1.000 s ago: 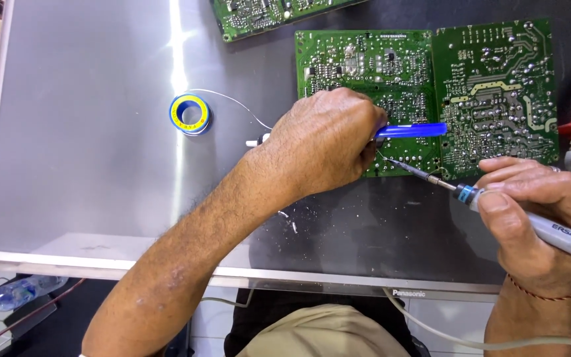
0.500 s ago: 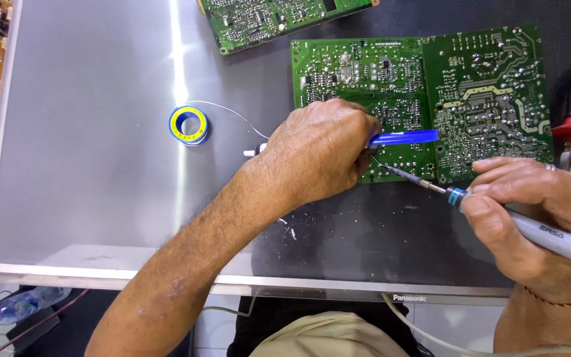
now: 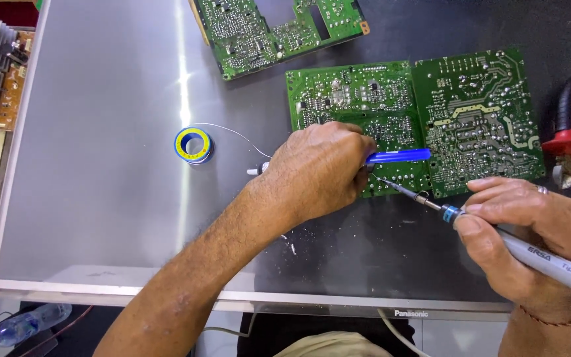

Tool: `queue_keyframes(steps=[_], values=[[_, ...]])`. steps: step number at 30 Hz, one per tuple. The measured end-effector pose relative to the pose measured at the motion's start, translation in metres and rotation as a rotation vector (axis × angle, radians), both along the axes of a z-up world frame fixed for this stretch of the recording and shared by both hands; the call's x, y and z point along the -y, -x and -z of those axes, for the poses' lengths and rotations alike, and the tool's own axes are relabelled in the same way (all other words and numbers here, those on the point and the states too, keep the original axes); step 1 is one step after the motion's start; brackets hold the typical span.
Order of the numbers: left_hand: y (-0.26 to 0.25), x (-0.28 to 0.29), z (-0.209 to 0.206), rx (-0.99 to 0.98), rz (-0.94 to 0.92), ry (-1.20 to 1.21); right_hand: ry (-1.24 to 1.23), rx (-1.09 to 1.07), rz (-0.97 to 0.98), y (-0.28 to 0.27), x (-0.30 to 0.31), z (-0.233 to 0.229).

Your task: The person uses a soldering iron and tweezers to work on a green circuit board. They apply solder to various points on the board while holding components in place with the tweezers. The task involves precise hand movements to connect or repair electronic components.

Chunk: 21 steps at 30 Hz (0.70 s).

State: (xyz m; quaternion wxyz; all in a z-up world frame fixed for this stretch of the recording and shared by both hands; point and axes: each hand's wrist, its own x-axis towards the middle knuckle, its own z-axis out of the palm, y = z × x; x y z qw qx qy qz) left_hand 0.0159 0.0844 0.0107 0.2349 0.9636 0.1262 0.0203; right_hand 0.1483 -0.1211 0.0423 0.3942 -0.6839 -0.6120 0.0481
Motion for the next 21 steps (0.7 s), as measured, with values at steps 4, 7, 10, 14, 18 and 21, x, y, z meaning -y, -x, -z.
queue_keyframes(steps=[4,7,10,14,18,21], values=[[0.001,0.0,-0.002,-0.015,0.006,0.028,0.017,-0.026,0.011,-0.002,0.003,0.003],[0.0,0.001,-0.001,0.018,0.01,0.027,-0.015,-0.081,-0.06,-0.007,0.008,0.011],[0.001,0.001,0.004,0.053,-0.002,-0.012,-0.108,-0.035,-0.084,-0.013,0.009,0.014],[0.003,0.006,-0.001,0.053,-0.008,-0.031,-0.072,-0.077,-0.123,-0.015,0.015,0.024],[0.005,0.005,0.0,0.068,-0.014,-0.062,-0.192,-0.145,0.011,0.002,0.012,0.023],[0.006,0.002,0.004,0.088,-0.023,-0.058,0.244,-0.098,-0.181,-0.065,0.03,0.046]])
